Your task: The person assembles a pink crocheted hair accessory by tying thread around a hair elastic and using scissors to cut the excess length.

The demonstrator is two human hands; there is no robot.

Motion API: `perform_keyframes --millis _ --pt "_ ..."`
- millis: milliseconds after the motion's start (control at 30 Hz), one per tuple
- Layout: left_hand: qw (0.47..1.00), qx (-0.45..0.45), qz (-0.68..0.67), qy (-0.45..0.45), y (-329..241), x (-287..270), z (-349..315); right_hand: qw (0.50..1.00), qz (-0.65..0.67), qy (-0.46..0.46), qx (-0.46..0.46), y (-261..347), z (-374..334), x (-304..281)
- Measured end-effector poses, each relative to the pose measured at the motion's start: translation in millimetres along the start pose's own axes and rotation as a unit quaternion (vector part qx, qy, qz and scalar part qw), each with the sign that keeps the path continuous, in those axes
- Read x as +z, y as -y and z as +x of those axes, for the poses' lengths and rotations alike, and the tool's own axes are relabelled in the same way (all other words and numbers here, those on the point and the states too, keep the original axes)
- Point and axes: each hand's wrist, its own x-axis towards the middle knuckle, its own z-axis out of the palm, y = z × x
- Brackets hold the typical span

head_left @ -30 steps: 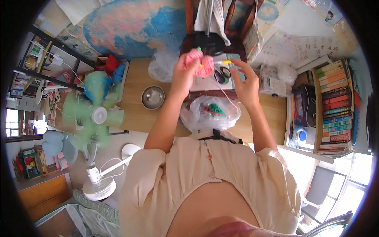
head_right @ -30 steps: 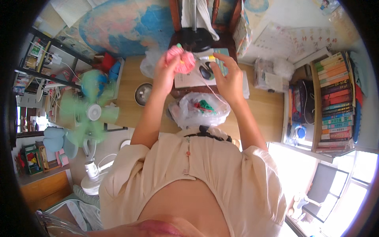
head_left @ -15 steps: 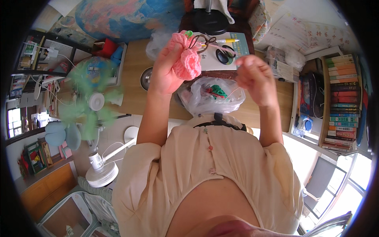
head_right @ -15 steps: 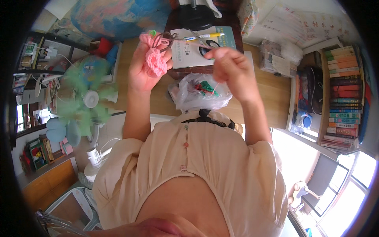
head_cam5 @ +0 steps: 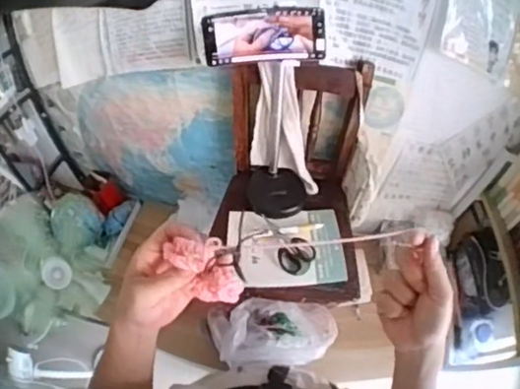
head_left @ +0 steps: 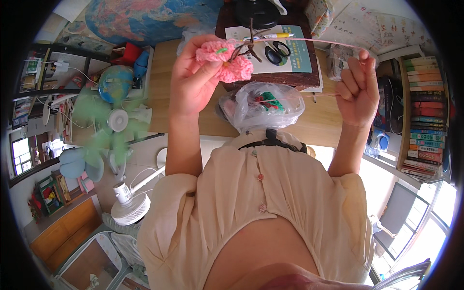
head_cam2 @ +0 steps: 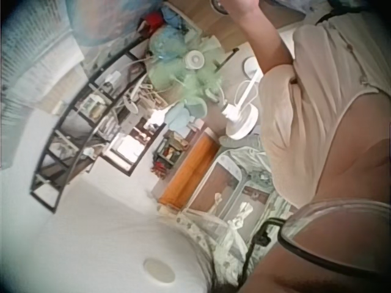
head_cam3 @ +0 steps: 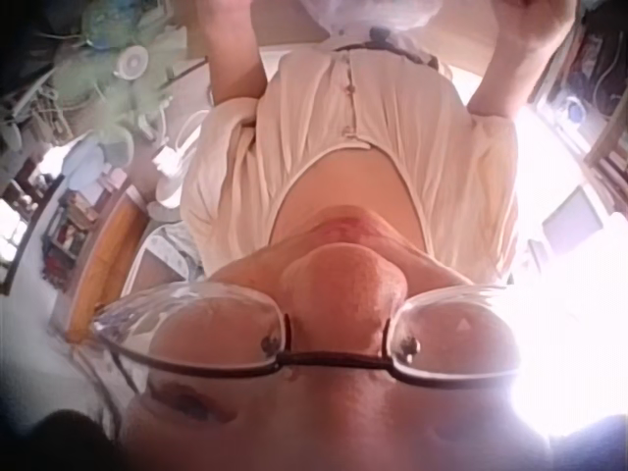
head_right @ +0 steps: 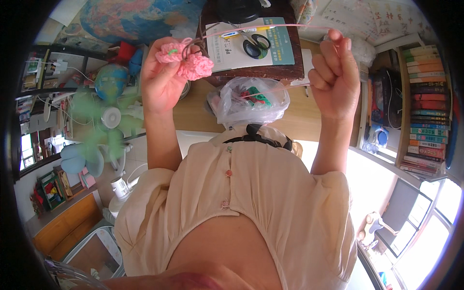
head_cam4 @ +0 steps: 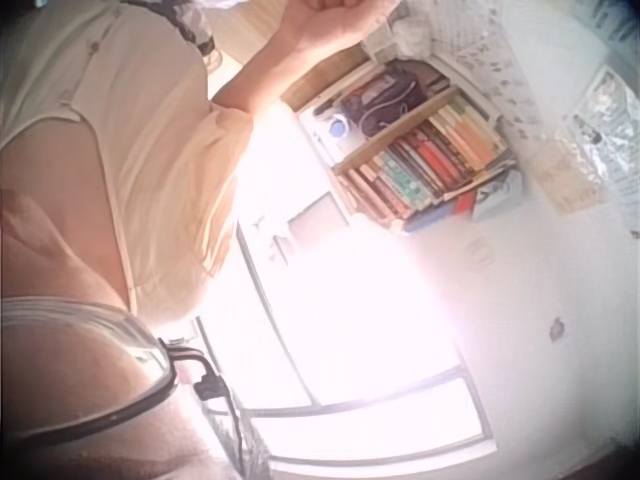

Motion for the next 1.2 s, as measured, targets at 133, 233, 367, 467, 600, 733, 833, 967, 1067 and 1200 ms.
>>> perform_keyframes --millis 133,233,367,467,600,733,833,967,1067,1200 --pt "0.996 0.018 0.09 0.004 -0.2 -0.2 -0.3 0.997 0.075 0.028 -0.011 7.2 1.2 -3.7" --pt "0.991 0.037 0.127 0.028 1.3 -5.1 1.0 0.997 0.077 0.016 -0.022 5.6 0.3 -4.2" --pt "0.995 -0.011 0.1 -0.002 -3.4 0.6 -1.1 0.999 0.044 0.025 -0.02 0.7 2.2 -5.5" --pt "0.997 -0.049 0.059 0.003 -5.1 -0.1 3.5 0.996 0.076 0.028 -0.024 7.1 4.4 -6.6" --pt "0.994 -0.09 0.067 -0.015 -6.1 10.3 4.4 0.989 0.103 -0.06 -0.084 0.2 7.1 16.4" --pt "0.988 -0.083 0.123 -0.038 3.3 5.5 4.9 0.99 0.079 -0.078 -0.085 -11.5 1.8 25.8" --pt "0.992 -0.058 0.11 -0.024 3.7 14.4 5.3 0.998 -0.024 0.048 -0.015 -21.6 -1.6 17.2" --pt "0.991 -0.03 0.129 0.032 8.1 19.6 4.7 0.936 -0.352 -0.013 -0.001 -43.0 -5.7 46.5" --pt "0.983 -0.022 0.165 0.075 6.4 23.9 4.3 0.909 -0.415 -0.028 -0.002 -52.0 -2.6 52.0" --pt "0.968 0.007 0.22 0.122 4.0 25.7 3.4 0.882 -0.468 -0.024 -0.053 -67.2 1.3 54.3"
